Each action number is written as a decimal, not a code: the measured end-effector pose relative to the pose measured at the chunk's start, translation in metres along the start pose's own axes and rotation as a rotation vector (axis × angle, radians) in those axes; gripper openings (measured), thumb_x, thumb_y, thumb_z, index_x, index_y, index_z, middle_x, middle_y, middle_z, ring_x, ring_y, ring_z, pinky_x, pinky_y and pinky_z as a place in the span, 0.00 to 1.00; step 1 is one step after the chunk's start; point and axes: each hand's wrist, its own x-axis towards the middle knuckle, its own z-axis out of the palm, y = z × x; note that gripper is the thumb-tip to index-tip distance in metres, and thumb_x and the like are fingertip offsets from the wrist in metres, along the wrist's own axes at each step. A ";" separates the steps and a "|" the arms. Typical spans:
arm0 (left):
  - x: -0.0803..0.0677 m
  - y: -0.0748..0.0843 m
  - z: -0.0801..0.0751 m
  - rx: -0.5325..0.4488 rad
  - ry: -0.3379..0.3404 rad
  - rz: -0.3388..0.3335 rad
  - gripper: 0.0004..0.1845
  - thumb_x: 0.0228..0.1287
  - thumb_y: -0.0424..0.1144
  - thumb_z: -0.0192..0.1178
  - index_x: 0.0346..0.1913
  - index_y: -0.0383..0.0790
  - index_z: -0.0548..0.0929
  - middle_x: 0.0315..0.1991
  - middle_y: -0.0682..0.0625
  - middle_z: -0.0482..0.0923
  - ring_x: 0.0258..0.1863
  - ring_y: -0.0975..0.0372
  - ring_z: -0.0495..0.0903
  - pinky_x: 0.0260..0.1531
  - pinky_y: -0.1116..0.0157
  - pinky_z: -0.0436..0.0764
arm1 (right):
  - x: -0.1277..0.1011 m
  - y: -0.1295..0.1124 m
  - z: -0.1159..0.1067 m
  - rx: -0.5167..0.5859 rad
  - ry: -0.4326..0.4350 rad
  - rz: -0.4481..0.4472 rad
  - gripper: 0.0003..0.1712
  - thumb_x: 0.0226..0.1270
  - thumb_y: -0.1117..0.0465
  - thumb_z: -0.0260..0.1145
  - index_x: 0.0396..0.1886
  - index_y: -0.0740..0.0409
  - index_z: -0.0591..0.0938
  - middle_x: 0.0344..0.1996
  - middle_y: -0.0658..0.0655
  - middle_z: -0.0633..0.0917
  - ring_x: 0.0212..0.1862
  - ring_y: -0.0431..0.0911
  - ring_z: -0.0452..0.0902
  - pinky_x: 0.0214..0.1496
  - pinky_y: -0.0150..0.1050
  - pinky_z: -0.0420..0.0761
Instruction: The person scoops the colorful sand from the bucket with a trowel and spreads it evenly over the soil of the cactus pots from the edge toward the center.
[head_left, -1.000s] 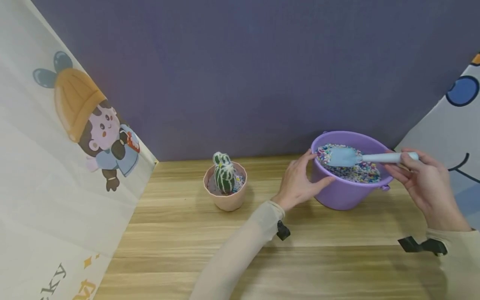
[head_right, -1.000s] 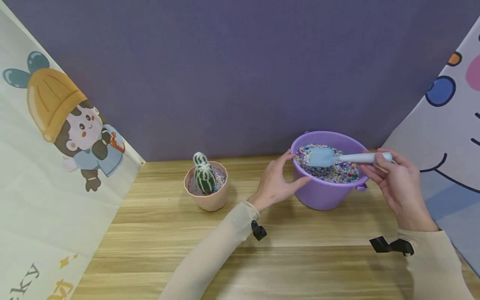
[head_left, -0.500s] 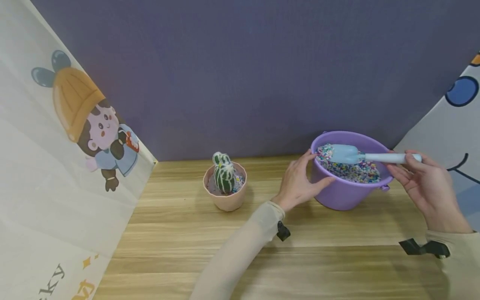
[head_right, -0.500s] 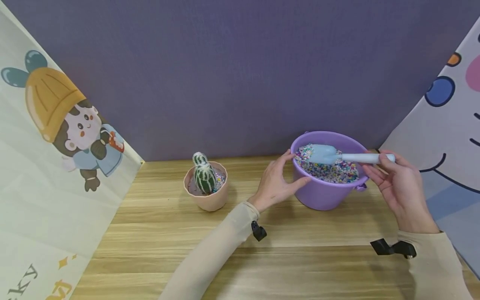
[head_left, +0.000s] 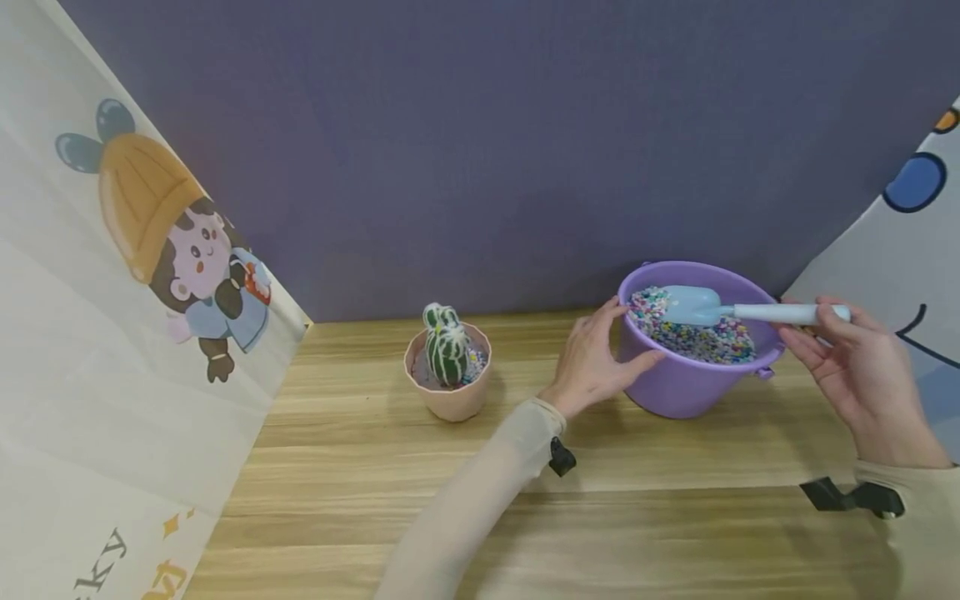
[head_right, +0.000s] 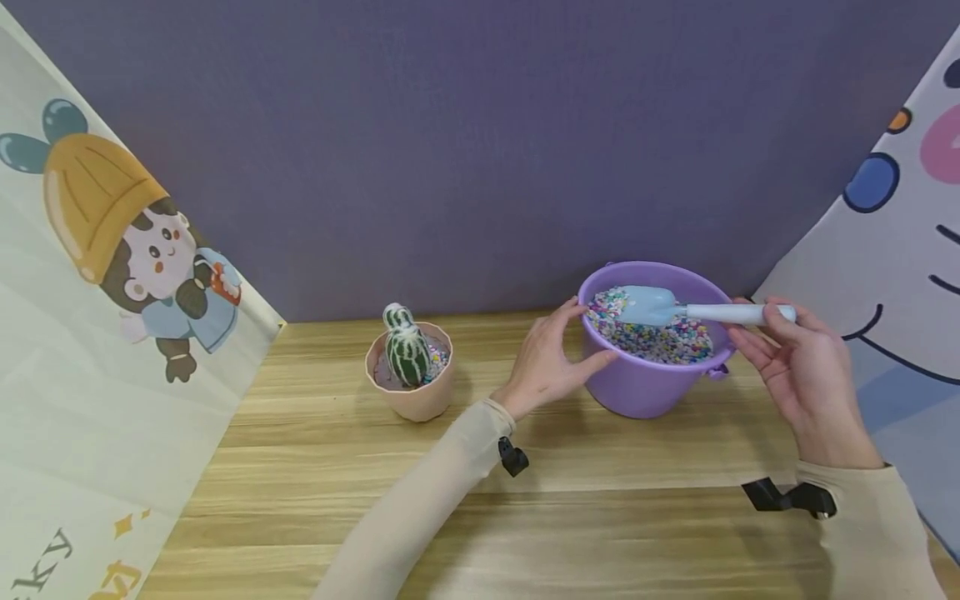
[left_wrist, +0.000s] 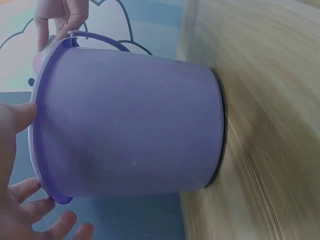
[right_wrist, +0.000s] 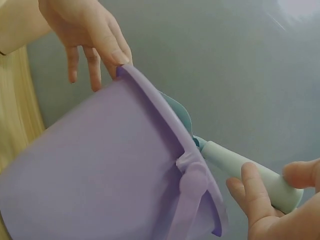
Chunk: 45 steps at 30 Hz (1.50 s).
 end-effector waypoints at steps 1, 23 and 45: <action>0.000 -0.001 -0.001 0.001 -0.002 0.000 0.47 0.65 0.69 0.67 0.81 0.49 0.68 0.84 0.55 0.61 0.78 0.55 0.69 0.77 0.52 0.72 | 0.000 0.000 0.001 -0.001 -0.002 0.001 0.10 0.86 0.69 0.49 0.52 0.66 0.77 0.47 0.64 0.90 0.47 0.58 0.93 0.52 0.44 0.92; -0.016 -0.033 -0.026 -0.043 0.049 -0.056 0.45 0.64 0.65 0.70 0.79 0.51 0.70 0.83 0.53 0.63 0.81 0.56 0.64 0.80 0.49 0.70 | -0.005 0.009 0.013 0.110 -0.070 0.091 0.11 0.86 0.70 0.47 0.54 0.67 0.76 0.49 0.66 0.86 0.49 0.62 0.91 0.56 0.48 0.91; -0.052 -0.047 -0.062 -0.076 0.048 -0.028 0.35 0.71 0.63 0.64 0.76 0.56 0.73 0.79 0.55 0.69 0.78 0.58 0.69 0.78 0.48 0.71 | -0.010 0.041 0.038 0.179 -0.152 0.110 0.13 0.86 0.72 0.45 0.53 0.70 0.77 0.54 0.72 0.89 0.53 0.62 0.90 0.56 0.50 0.91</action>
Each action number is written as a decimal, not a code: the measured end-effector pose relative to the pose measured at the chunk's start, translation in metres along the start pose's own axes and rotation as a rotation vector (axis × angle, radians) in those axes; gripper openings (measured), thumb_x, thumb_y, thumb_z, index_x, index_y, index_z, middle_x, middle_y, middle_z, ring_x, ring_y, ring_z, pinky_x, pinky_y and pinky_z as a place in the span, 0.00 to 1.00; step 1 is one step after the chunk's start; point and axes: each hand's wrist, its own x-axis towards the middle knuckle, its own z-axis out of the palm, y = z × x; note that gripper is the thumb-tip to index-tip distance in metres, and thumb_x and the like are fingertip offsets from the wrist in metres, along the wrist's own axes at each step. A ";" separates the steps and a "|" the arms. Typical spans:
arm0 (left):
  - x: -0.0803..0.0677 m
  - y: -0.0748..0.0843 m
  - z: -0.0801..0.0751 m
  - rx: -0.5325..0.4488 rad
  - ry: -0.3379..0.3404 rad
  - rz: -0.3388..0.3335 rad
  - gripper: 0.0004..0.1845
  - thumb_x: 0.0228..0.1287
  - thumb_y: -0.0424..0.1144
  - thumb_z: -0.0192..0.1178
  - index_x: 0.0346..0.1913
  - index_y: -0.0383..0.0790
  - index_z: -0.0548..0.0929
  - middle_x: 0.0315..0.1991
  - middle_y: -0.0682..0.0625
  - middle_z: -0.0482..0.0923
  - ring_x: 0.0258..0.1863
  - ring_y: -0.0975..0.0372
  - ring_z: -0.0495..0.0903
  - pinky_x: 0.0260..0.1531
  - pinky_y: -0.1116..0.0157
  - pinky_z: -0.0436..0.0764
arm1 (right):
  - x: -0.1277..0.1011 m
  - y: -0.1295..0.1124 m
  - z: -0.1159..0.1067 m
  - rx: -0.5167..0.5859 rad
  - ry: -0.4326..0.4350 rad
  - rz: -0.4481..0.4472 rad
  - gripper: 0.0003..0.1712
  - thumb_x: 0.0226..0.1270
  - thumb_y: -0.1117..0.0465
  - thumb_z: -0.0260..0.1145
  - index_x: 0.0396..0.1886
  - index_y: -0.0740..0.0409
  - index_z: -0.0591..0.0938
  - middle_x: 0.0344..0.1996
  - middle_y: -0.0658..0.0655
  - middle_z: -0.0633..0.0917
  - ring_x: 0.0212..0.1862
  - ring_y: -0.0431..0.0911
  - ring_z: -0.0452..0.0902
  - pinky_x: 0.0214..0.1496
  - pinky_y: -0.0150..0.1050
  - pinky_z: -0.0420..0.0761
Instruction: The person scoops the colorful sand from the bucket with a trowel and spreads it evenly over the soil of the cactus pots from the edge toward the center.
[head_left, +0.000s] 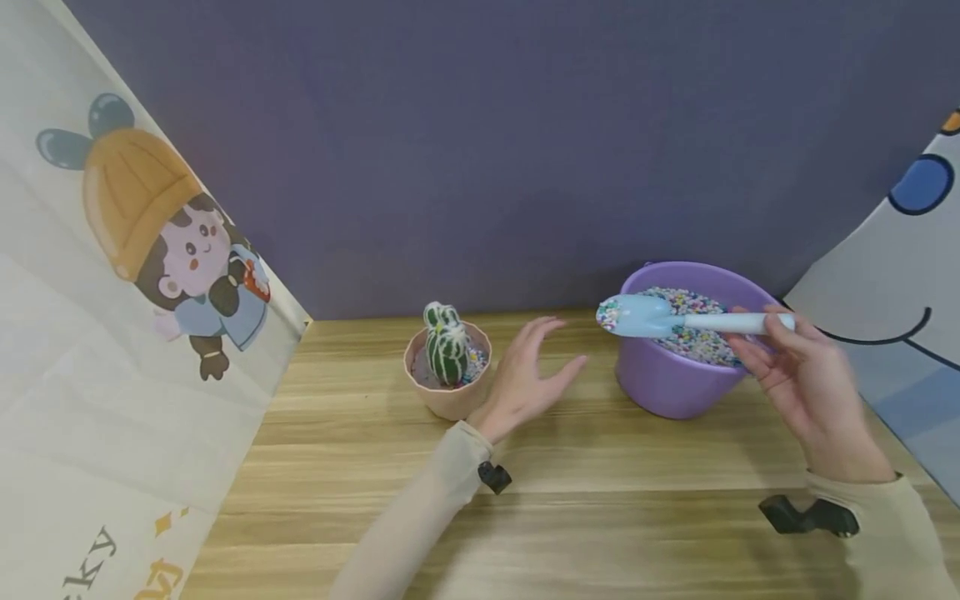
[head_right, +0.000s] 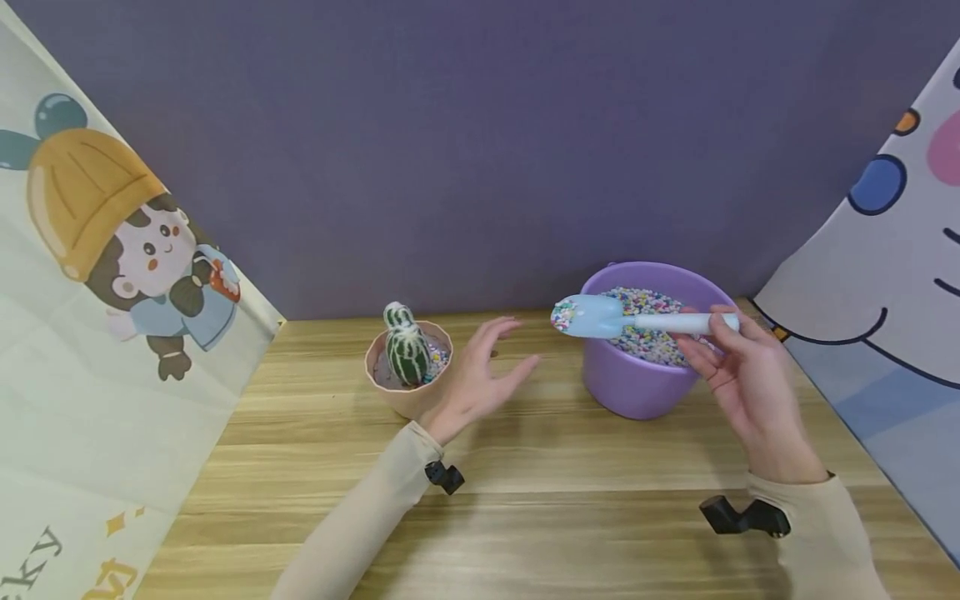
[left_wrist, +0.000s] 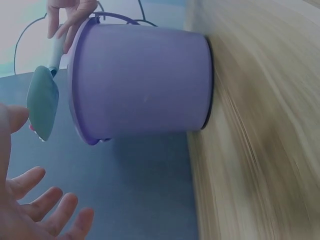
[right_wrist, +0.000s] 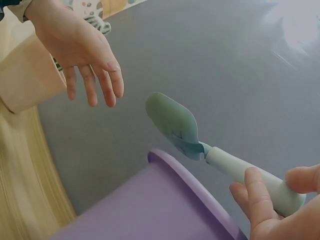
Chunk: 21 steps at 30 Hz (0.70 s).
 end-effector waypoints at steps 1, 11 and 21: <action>-0.002 -0.001 -0.002 -0.003 0.000 0.007 0.35 0.71 0.63 0.64 0.76 0.55 0.73 0.78 0.55 0.70 0.77 0.58 0.70 0.78 0.49 0.71 | 0.000 0.002 0.001 0.008 -0.002 0.002 0.13 0.86 0.72 0.45 0.53 0.70 0.77 0.53 0.72 0.89 0.53 0.62 0.90 0.56 0.51 0.91; -0.020 -0.009 -0.019 0.002 0.006 0.036 0.34 0.72 0.60 0.64 0.75 0.51 0.74 0.73 0.53 0.75 0.67 0.57 0.78 0.67 0.54 0.81 | 0.002 0.026 0.010 -0.048 -0.018 -0.018 0.13 0.85 0.74 0.46 0.55 0.71 0.77 0.48 0.66 0.84 0.45 0.60 0.92 0.55 0.47 0.91; -0.034 -0.014 -0.035 -0.049 0.022 0.096 0.32 0.71 0.54 0.68 0.72 0.46 0.77 0.64 0.51 0.82 0.60 0.54 0.83 0.61 0.51 0.85 | 0.001 0.049 0.021 -0.089 -0.033 0.000 0.12 0.85 0.73 0.47 0.58 0.69 0.75 0.49 0.66 0.85 0.48 0.59 0.92 0.56 0.45 0.91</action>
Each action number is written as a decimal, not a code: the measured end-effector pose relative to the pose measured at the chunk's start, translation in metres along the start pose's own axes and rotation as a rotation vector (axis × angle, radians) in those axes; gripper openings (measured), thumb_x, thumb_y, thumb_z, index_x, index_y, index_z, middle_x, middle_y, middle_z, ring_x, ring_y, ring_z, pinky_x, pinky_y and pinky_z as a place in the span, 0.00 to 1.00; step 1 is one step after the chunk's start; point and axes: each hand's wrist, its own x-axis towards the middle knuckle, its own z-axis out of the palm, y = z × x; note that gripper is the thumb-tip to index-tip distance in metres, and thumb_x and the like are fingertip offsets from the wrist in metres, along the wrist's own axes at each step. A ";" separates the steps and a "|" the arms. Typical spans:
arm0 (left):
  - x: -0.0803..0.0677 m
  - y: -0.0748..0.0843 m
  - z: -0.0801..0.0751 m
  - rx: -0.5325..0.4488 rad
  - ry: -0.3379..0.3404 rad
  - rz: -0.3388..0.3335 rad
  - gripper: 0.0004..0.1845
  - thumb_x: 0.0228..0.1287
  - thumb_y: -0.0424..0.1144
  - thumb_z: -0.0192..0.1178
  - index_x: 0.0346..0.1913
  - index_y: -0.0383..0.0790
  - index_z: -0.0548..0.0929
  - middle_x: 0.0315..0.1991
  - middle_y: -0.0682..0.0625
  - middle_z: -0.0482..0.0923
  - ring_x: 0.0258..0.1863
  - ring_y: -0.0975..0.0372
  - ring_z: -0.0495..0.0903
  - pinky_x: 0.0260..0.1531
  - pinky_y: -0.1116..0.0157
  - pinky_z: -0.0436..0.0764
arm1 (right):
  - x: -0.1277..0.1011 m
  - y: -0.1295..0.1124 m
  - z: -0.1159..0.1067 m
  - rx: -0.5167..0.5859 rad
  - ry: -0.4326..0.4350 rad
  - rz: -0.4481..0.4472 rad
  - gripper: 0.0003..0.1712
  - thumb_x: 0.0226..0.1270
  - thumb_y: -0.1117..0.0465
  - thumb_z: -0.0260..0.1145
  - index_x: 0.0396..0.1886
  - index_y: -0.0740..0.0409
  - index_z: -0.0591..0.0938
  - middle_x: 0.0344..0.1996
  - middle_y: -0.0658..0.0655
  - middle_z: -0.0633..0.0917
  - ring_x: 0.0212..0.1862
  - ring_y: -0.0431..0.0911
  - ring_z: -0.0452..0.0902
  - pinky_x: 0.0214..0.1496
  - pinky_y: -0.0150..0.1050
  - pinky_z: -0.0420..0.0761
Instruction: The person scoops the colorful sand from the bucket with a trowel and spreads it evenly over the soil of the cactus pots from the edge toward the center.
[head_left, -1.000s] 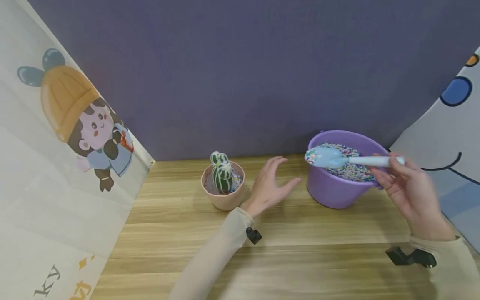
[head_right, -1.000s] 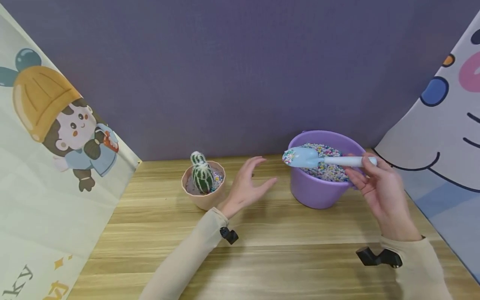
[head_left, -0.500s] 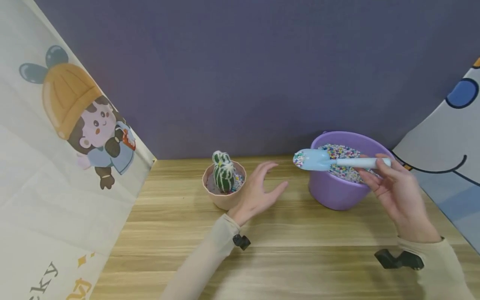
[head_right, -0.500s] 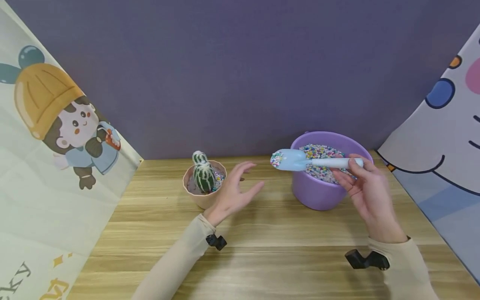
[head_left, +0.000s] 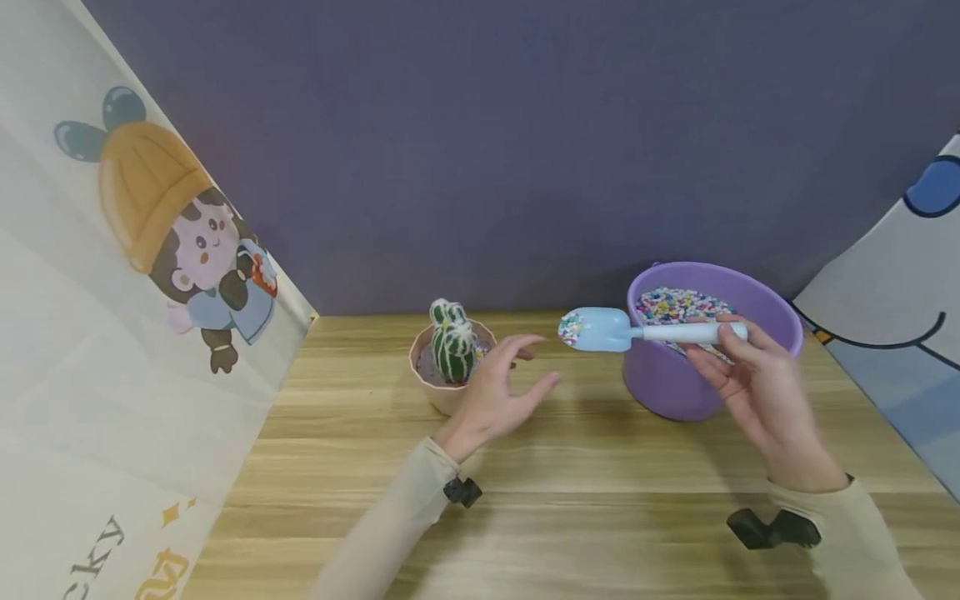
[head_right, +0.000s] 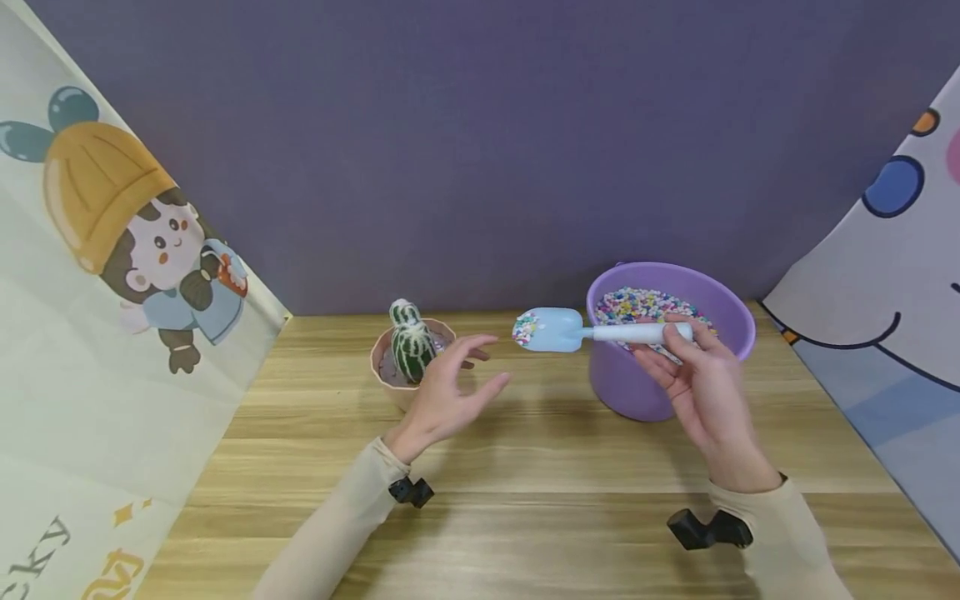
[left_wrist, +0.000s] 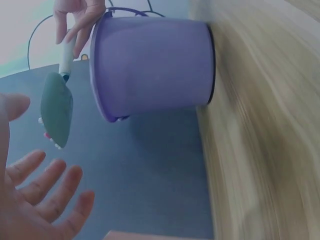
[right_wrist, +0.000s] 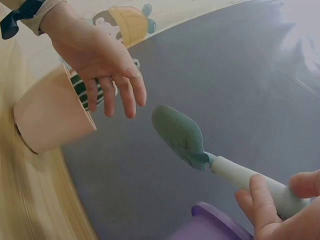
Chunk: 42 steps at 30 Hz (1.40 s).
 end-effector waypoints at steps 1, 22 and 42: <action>-0.001 -0.001 -0.002 0.002 0.004 0.007 0.31 0.70 0.54 0.69 0.71 0.46 0.78 0.64 0.51 0.83 0.59 0.55 0.83 0.61 0.53 0.85 | 0.000 0.001 0.001 -0.004 -0.006 -0.003 0.13 0.85 0.73 0.47 0.59 0.69 0.75 0.49 0.66 0.85 0.48 0.59 0.92 0.56 0.45 0.91; -0.043 -0.066 -0.055 -0.079 0.514 0.450 0.07 0.54 0.26 0.69 0.37 0.32 0.88 0.33 0.40 0.88 0.32 0.53 0.85 0.43 0.72 0.86 | 0.002 0.032 0.018 -0.059 0.024 -0.017 0.09 0.84 0.72 0.52 0.55 0.66 0.76 0.44 0.63 0.88 0.41 0.53 0.94 0.53 0.42 0.92; -0.054 -0.104 -0.093 0.263 0.257 -0.133 0.49 0.60 0.51 0.75 0.79 0.36 0.65 0.77 0.37 0.69 0.74 0.44 0.70 0.71 0.40 0.76 | 0.022 0.060 0.033 -0.275 0.027 0.052 0.08 0.84 0.65 0.58 0.55 0.60 0.80 0.51 0.56 0.92 0.49 0.46 0.93 0.55 0.36 0.90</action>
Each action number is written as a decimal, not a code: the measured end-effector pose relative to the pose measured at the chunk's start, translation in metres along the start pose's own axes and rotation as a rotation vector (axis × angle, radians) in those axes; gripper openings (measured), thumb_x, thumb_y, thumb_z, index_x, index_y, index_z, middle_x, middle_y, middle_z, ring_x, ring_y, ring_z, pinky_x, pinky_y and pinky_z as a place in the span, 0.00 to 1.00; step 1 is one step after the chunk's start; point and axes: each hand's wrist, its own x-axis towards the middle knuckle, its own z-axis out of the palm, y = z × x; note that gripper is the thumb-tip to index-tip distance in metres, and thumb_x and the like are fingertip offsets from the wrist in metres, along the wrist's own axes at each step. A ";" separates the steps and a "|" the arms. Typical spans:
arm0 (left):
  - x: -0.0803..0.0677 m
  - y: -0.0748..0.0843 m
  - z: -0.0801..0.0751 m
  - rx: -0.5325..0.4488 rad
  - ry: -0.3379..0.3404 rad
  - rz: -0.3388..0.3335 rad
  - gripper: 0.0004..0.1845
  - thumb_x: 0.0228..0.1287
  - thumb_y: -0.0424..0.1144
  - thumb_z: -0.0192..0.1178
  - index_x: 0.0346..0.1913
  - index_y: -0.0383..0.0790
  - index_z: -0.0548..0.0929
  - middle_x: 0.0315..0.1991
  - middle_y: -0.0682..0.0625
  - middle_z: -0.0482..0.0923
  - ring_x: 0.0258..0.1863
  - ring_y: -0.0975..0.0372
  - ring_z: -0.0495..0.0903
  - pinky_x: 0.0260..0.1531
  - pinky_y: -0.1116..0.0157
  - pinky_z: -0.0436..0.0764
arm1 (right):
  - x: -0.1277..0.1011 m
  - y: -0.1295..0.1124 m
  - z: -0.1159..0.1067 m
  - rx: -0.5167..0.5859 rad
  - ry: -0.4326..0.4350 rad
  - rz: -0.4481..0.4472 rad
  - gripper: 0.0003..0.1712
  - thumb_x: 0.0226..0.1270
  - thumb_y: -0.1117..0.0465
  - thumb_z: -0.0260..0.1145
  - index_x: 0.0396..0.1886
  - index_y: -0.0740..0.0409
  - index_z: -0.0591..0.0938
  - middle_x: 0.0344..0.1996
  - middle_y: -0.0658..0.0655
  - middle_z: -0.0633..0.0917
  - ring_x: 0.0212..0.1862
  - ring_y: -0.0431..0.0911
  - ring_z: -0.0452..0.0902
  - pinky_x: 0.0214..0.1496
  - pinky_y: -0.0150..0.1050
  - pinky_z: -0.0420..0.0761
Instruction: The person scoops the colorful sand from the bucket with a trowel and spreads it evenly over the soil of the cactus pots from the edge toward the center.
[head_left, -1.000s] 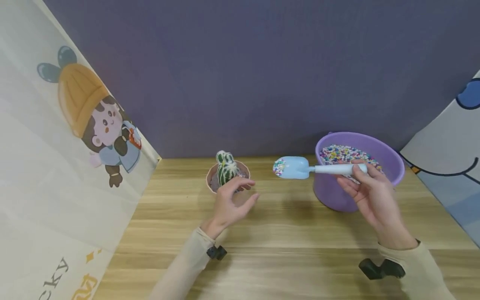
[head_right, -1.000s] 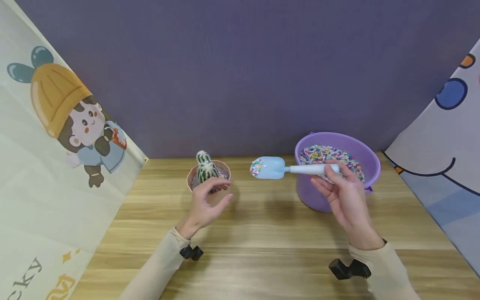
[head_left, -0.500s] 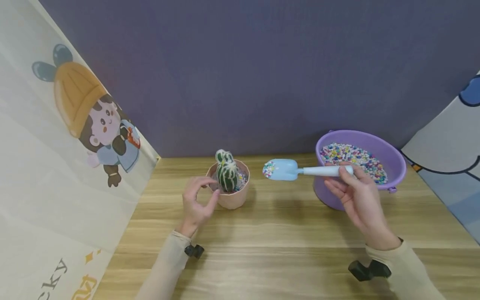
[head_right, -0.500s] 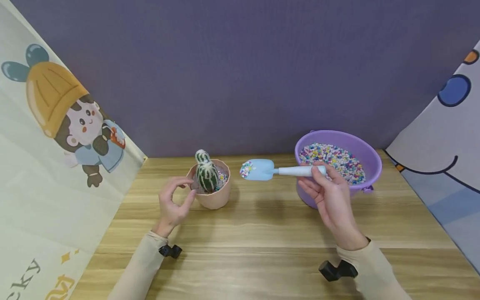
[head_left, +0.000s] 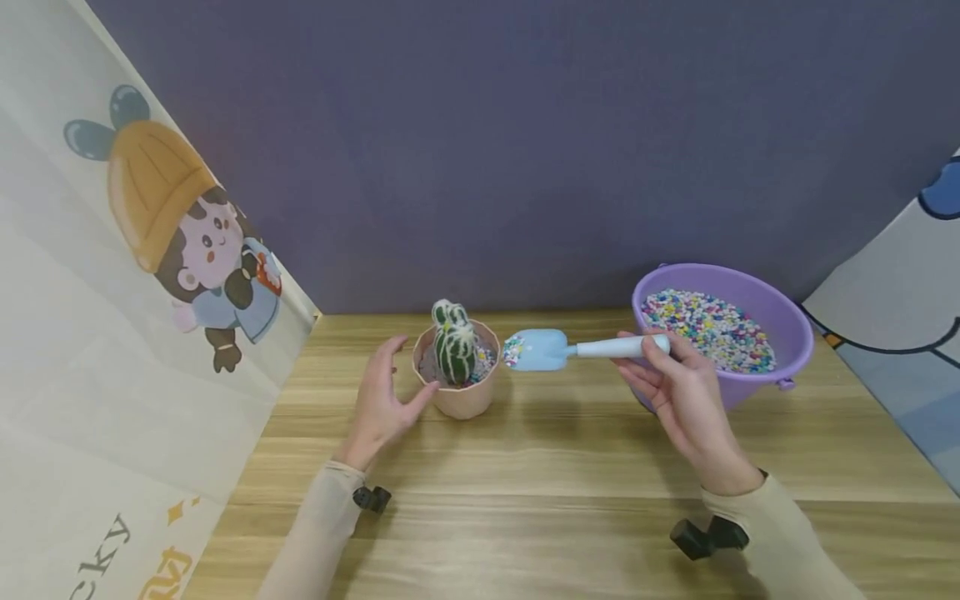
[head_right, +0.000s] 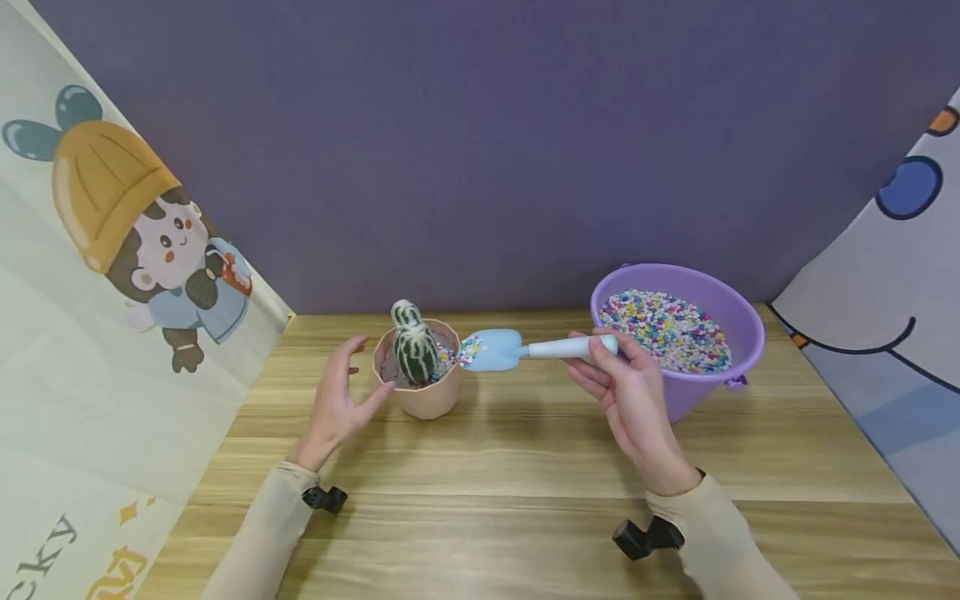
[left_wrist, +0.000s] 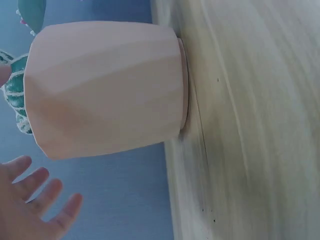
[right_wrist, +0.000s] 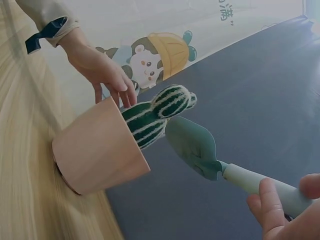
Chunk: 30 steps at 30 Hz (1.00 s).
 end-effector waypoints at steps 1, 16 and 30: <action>0.000 0.000 -0.001 0.023 -0.023 -0.010 0.50 0.61 0.53 0.75 0.80 0.36 0.64 0.78 0.37 0.67 0.76 0.44 0.69 0.74 0.40 0.73 | 0.001 0.001 0.001 -0.005 0.000 0.005 0.08 0.84 0.65 0.58 0.55 0.60 0.80 0.51 0.55 0.93 0.49 0.46 0.93 0.55 0.36 0.90; 0.004 -0.004 0.002 0.078 -0.194 0.006 0.56 0.61 0.58 0.75 0.84 0.39 0.59 0.82 0.39 0.63 0.81 0.41 0.63 0.80 0.35 0.62 | 0.007 0.021 0.016 -0.156 0.061 0.087 0.06 0.83 0.62 0.62 0.53 0.56 0.77 0.48 0.52 0.93 0.41 0.42 0.93 0.52 0.35 0.91; -0.001 0.010 0.004 0.131 -0.190 -0.100 0.58 0.60 0.68 0.72 0.85 0.43 0.58 0.84 0.41 0.61 0.81 0.42 0.62 0.78 0.34 0.64 | 0.011 0.032 0.029 -0.323 0.066 -0.008 0.09 0.82 0.60 0.64 0.55 0.56 0.77 0.48 0.49 0.93 0.44 0.41 0.93 0.53 0.41 0.91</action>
